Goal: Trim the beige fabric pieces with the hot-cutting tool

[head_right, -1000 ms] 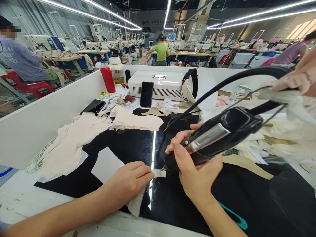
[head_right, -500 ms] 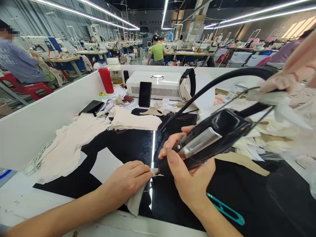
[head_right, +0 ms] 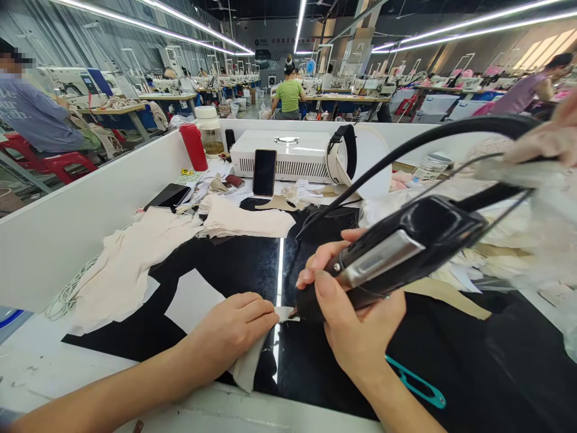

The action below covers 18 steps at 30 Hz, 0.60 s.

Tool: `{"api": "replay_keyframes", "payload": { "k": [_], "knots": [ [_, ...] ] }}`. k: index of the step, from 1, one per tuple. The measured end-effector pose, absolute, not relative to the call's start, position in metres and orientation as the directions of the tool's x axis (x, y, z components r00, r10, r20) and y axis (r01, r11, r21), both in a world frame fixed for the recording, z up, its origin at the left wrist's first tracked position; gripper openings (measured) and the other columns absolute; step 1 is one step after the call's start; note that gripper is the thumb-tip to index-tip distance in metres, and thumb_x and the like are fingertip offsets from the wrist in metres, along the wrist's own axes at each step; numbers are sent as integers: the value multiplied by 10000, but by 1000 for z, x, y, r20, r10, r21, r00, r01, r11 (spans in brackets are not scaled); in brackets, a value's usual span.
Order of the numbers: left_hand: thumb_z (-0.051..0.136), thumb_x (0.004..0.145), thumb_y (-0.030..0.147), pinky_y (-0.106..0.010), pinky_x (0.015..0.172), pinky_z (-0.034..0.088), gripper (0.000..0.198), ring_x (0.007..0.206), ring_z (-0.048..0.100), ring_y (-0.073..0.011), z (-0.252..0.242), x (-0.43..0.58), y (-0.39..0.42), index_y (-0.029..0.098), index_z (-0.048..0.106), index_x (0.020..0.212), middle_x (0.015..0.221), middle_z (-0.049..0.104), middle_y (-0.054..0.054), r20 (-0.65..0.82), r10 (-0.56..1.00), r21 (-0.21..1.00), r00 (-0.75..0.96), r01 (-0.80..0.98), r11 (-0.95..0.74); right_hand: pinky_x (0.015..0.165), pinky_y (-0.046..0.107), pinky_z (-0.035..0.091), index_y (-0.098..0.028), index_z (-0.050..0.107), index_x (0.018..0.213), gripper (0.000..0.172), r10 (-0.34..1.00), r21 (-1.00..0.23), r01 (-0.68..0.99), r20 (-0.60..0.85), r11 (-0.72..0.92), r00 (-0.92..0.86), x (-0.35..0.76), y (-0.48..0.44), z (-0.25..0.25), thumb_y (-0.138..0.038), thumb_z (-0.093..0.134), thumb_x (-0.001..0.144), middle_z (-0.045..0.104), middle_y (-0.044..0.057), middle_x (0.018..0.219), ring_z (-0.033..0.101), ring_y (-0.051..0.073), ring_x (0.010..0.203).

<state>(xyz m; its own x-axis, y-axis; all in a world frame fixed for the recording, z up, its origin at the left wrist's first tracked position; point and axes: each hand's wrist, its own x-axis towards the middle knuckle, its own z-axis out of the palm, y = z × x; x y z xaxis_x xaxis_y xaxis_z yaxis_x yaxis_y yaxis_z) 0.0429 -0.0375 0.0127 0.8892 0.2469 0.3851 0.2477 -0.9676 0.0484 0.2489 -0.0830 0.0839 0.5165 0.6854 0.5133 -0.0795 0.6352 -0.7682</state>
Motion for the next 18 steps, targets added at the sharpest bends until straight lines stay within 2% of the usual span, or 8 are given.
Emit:
{"api": "replay_keyframes", "payload": {
  "k": [9,18],
  "knots": [
    [473,1120,-41,-351,929,670,310,984,727,-212,13,42,-36,176,693,1148,1118,760,-83,336,244,55,910,240,-969,609,276,688,-323,764,1200,441,686,-770,-69,519,634,509,253,-85,81,-382,1067,885,748,-59,854,723,152,676],
    [460,1146,-31,-355,929,693,297,996,749,-217,15,42,-36,156,690,1123,1132,783,-93,358,235,55,904,230,-972,601,293,688,-315,759,1202,425,678,-769,-53,526,637,514,253,-83,80,-382,1052,901,747,-53,859,723,158,664]
  ]
}}
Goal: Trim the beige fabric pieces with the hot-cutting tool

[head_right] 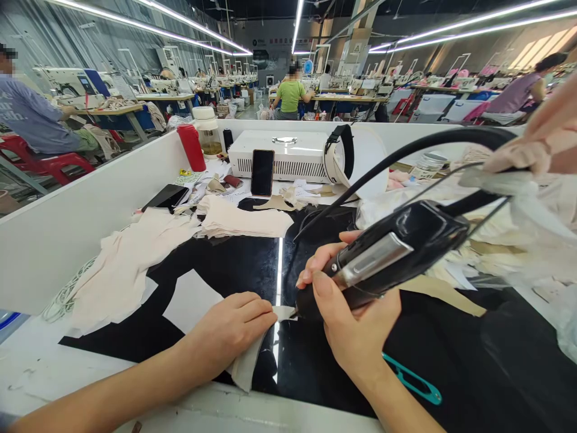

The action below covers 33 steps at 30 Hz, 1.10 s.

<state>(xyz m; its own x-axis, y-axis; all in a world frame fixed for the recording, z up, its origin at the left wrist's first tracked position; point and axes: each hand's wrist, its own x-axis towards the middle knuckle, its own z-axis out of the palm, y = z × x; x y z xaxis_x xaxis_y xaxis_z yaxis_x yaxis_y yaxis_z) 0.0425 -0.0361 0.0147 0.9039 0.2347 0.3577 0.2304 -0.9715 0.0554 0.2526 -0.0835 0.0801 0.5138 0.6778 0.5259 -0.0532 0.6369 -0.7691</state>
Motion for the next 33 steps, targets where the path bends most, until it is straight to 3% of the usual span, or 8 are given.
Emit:
{"api": "replay_keyframes", "payload": {
  "k": [4,9,16,24,33],
  "knots": [
    [433,1162,-28,-344,934,687,305,982,740,-210,19,43,-39,155,676,1154,1130,775,-86,384,243,44,891,246,-968,600,320,691,-315,750,1224,394,676,-788,-9,522,616,520,253,-85,78,-359,1014,936,750,-51,865,735,170,666],
    [405,1085,-102,-323,886,672,370,975,732,-218,23,35,-52,153,632,1229,1147,753,-92,414,357,67,838,363,-930,636,322,694,-318,751,1217,411,686,-799,-12,508,601,521,252,-95,78,-364,1033,921,738,-49,867,736,167,688],
    [516,973,-116,-342,898,643,444,1003,722,-239,28,27,-65,206,606,1265,1160,723,-66,221,495,177,840,464,-868,647,325,712,-317,753,1220,437,666,-806,15,499,592,555,244,-112,80,-382,1052,908,752,-32,881,745,177,703],
    [582,969,-86,-340,920,642,363,1021,704,-241,25,26,-66,213,608,1172,1136,703,-68,170,477,174,862,450,-876,599,328,712,-309,737,1226,430,665,-797,1,505,604,550,236,-122,81,-333,1041,922,774,-27,873,753,186,690],
    [549,931,-114,-304,831,663,369,981,743,-213,20,20,-70,219,592,1083,1129,740,-49,214,460,160,862,434,-887,544,333,685,-320,734,1238,426,677,-809,1,492,587,548,235,-129,79,-292,1025,927,779,-17,883,756,198,674]
  ]
}}
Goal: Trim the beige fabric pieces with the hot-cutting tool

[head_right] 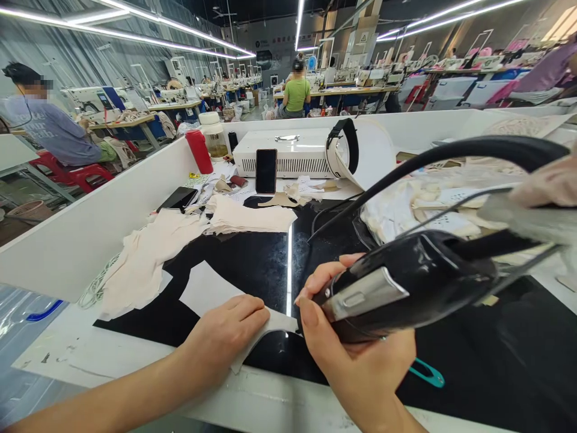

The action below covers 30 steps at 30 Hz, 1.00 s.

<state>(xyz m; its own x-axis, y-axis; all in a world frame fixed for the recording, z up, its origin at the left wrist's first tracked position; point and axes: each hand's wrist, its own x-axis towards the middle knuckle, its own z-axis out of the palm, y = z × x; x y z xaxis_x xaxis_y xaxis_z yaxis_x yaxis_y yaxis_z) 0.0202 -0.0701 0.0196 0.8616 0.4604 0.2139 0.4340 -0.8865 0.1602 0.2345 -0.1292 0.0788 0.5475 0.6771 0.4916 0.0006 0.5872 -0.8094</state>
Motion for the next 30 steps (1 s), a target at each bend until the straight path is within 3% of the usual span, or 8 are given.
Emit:
{"api": "replay_keyframes", "payload": {
  "k": [4,8,12,15,25,30],
  "knots": [
    [568,1081,-46,-294,725,631,277,881,738,-196,21,23,-76,221,598,1015,1016,729,-16,293,474,103,831,465,-879,580,331,712,-312,738,1234,415,676,-806,6,500,592,541,232,-131,79,-345,1027,940,786,-16,882,771,193,684],
    [715,1200,276,-326,710,629,208,826,734,-206,24,28,-84,201,651,1016,953,725,-14,340,424,6,840,449,-894,670,298,737,-311,741,1232,424,675,-802,-1,502,597,541,230,-132,80,-358,1039,934,796,-25,882,789,172,720],
    [787,1140,584,-389,930,687,477,1035,801,-282,22,32,-93,138,724,1298,1078,805,-89,414,399,-34,818,452,-892,682,286,738,-313,743,1227,420,678,-802,-5,502,597,537,228,-133,82,-345,1040,932,795,-28,880,787,166,722],
    [785,1079,728,-447,1028,687,650,1113,812,-322,15,34,-99,150,733,1372,1140,828,-119,466,403,-45,787,476,-878,666,288,737,-315,747,1225,423,685,-809,-18,484,587,545,228,-136,81,-338,1043,924,783,-26,879,782,173,725],
    [803,979,859,-444,1075,681,820,1227,819,-351,-6,40,-108,150,768,1388,1228,853,-159,550,393,-88,737,519,-850,635,337,729,-316,752,1163,434,688,-844,-26,418,535,593,233,-124,86,-404,1060,869,718,-37,847,730,189,682],
    [812,983,849,-459,1101,675,865,1275,805,-368,-12,39,-110,115,750,1439,1289,843,-194,509,403,-100,760,517,-850,630,338,695,-322,733,1189,453,686,-811,-48,459,583,565,227,-101,85,-387,1054,878,725,-54,849,717,178,663]
  ]
}}
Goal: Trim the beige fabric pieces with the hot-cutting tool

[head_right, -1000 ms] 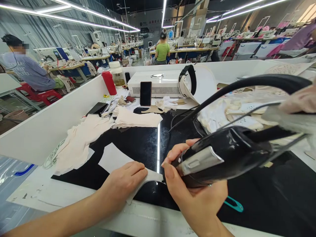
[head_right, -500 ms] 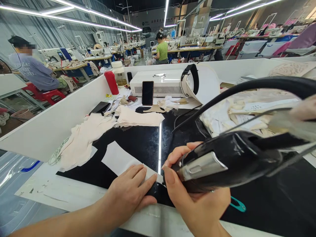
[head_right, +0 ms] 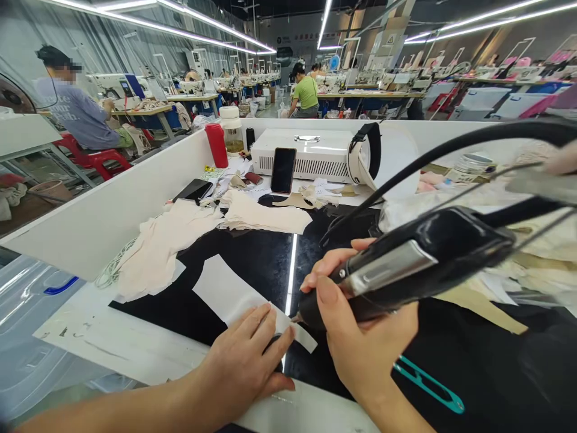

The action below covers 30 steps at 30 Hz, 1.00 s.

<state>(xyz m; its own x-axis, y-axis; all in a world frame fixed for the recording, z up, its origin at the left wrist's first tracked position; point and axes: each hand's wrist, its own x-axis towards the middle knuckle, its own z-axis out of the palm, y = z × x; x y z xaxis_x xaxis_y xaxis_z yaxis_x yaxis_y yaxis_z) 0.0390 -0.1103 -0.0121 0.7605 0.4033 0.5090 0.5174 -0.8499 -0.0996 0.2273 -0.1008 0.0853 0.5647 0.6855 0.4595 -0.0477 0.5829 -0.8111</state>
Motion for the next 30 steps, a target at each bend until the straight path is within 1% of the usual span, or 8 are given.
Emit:
{"api": "replay_keyframes", "payload": {
  "k": [2,6,11,16,19,23,26,30],
  "knots": [
    [804,993,843,-467,1110,672,874,1290,800,-373,-13,39,-111,107,741,1460,1301,838,-202,497,405,-97,767,513,-853,633,338,683,-321,720,1202,447,698,-809,-42,478,587,534,226,-96,82,-401,1041,902,728,-56,855,718,175,664],
    [793,999,846,-454,1128,665,866,1284,804,-363,-12,40,-113,110,749,1454,1302,840,-193,520,411,-87,749,525,-846,638,345,680,-321,716,1227,432,708,-808,-28,498,588,500,226,-94,76,-397,1020,929,735,-52,870,729,181,671],
    [760,1019,852,-458,1112,669,881,1306,796,-373,-14,40,-113,101,740,1480,1294,837,-206,495,408,-94,767,514,-853,636,331,690,-313,729,1202,389,719,-820,-43,474,571,509,224,-94,80,-388,1010,944,733,-45,855,728,177,669],
    [740,1020,865,-453,1115,672,874,1302,796,-370,-17,39,-112,102,753,1446,1302,830,-200,553,390,-96,736,522,-848,596,338,682,-311,697,1203,465,707,-804,-58,482,591,518,219,-87,82,-455,1033,915,719,-51,843,718,176,638],
    [672,1069,858,-444,1118,675,836,1301,801,-358,-18,38,-112,113,763,1438,1306,829,-194,556,385,-106,737,522,-846,591,336,668,-319,694,1206,482,714,-800,-71,486,596,504,217,-82,80,-473,1038,906,724,-54,848,712,172,634],
    [564,1143,829,-435,1098,687,795,1293,812,-349,-19,38,-111,117,764,1433,1314,831,-206,547,379,-112,747,514,-850,626,345,670,-314,692,1232,436,726,-810,-61,486,583,487,216,-81,76,-423,1001,944,737,-51,866,716,171,646],
    [569,1157,801,-436,1088,696,761,1274,821,-350,-21,37,-110,116,760,1430,1309,837,-204,562,376,-102,737,512,-853,625,340,673,-313,691,1235,419,718,-810,-54,485,584,499,216,-80,76,-409,989,955,740,-53,867,719,169,648],
    [618,1128,807,-466,1083,708,792,1285,814,-380,-22,34,-109,105,741,1472,1326,829,-217,544,375,-83,751,493,-866,628,306,667,-315,700,1233,443,713,-785,-109,483,610,508,213,-73,77,-424,1013,939,749,-61,864,717,151,652]
  ]
}}
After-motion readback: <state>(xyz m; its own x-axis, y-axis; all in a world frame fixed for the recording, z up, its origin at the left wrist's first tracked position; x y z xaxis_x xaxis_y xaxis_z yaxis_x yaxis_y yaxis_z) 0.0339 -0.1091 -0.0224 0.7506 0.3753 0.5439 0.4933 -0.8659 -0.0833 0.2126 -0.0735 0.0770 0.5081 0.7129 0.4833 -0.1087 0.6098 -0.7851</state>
